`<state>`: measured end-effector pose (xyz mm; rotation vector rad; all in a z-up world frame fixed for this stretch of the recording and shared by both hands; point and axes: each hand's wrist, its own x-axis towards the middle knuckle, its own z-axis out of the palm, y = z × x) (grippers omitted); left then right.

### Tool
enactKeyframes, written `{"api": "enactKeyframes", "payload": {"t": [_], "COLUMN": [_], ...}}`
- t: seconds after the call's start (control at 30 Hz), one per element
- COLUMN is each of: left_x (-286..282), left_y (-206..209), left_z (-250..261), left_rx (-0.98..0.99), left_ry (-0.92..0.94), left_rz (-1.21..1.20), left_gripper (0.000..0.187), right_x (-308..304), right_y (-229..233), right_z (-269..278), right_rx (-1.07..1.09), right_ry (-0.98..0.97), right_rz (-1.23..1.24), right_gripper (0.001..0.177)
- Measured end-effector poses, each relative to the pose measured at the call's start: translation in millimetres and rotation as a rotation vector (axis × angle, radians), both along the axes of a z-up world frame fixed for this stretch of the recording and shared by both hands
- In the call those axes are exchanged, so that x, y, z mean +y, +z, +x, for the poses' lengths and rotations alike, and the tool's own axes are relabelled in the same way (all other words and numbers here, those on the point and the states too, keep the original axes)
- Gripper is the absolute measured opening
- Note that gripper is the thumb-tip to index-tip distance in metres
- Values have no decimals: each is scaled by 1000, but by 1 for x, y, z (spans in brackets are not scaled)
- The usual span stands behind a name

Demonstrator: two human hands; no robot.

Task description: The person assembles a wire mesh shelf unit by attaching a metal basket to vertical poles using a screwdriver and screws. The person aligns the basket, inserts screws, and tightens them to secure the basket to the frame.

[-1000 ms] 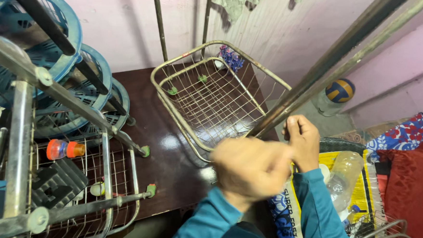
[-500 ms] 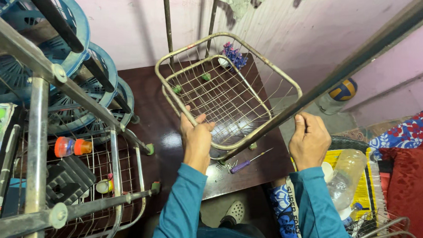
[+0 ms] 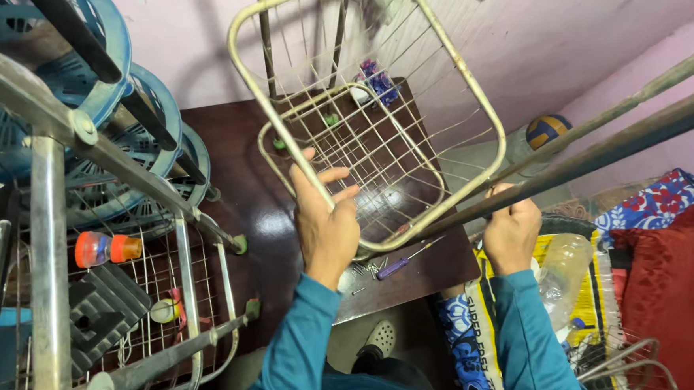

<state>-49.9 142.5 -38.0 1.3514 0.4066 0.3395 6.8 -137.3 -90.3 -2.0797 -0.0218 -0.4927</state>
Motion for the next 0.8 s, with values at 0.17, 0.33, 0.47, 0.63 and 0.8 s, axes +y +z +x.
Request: {"api": "enactKeyframes", "payload": {"t": [0.17,0.33,0.47,0.63,0.8], "left_x": [4,0,4,8,5], "left_y": [4,5,7,7,8], "left_z": [3,1,0,2,4], "left_rx": [55,87,222,163,182], "left_ry": [-1,64,27,35,1], "left_rz": [116,229,121,184,244], "left_gripper": [76,74,66,69,72], "right_x": [4,16,27,22,10], "right_y": [-1,17,26,18,6], "right_z": [8,-16,-29,-25,3], "right_rx": [221,-157,-218,-288,116], "right_ry": [20,-104,-174,-134,-5], "right_rz": [582,-135,-408,-542,192], "right_gripper": [19,17,15,15,19]}}
